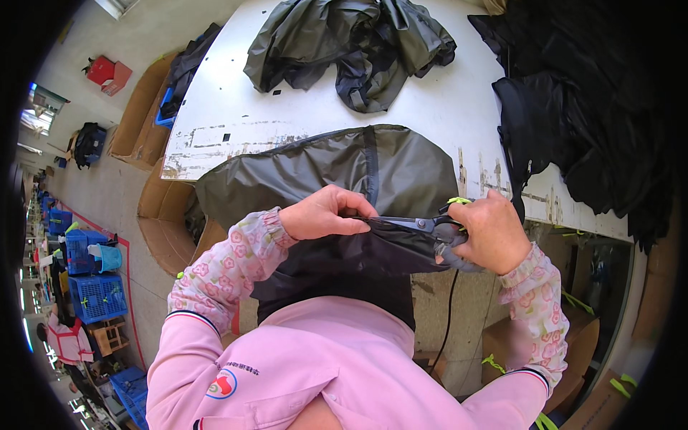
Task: Inspecting and trimming threads or excess material from dark-colored textile bags or liners at a factory workstation.
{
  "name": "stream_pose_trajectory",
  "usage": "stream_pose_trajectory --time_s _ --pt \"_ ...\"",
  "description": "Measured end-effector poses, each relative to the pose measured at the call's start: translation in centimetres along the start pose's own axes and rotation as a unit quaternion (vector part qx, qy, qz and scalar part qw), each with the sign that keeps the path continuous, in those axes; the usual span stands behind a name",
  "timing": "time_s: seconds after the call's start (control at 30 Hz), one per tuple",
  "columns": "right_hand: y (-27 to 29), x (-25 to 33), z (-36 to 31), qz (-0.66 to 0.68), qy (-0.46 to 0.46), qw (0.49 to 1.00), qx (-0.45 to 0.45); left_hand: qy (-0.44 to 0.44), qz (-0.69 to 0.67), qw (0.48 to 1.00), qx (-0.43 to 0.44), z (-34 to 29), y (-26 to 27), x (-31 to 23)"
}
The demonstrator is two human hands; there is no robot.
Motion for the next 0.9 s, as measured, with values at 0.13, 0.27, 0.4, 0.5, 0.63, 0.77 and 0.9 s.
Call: stream_pose_trajectory --time_s 0.13,0.27,0.4,0.5,0.63,0.77,0.9 --pt "0.5 0.4 0.2 0.058 -0.007 0.998 0.0 0.015 0.028 0.999 -0.009 0.3 -0.1 -0.2" --pt "-2.1 2.9 2.7 0.318 -0.026 0.946 -0.054 -0.018 0.031 0.999 -0.004 0.8 -0.8 -0.3" --pt "-5.4 4.0 4.4 0.336 -0.019 0.938 -0.081 -0.206 0.216 0.92 -0.254 -3.3 0.2 1.2" --pt "-6.4 2.8 4.1 0.429 -0.057 0.895 -0.109 -0.163 0.266 0.828 -0.465 -10.1 2.3 4.8" --pt "-7.4 2.1 3.3 0.426 -0.101 0.893 -0.102 -0.013 0.237 0.706 -0.668 -18.3 1.4 12.7" --pt "-9.0 3.7 3.1 0.392 -0.071 0.914 -0.075 0.027 0.077 0.641 -0.764 -22.7 0.8 19.1" --pt "-11.7 5.6 3.7 0.359 -0.069 0.93 -0.043 0.044 0.026 0.68 -0.732 -22.7 -0.4 20.1"
Point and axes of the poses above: each hand's wrist, its own z-axis towards the middle knuckle, its own y-axis out of the back of the hand, x = y × z, the point moved 1 cm from there along z, towards the middle knuckle, and after that the axes turned 9 degrees about x, right-handed, at the moved point
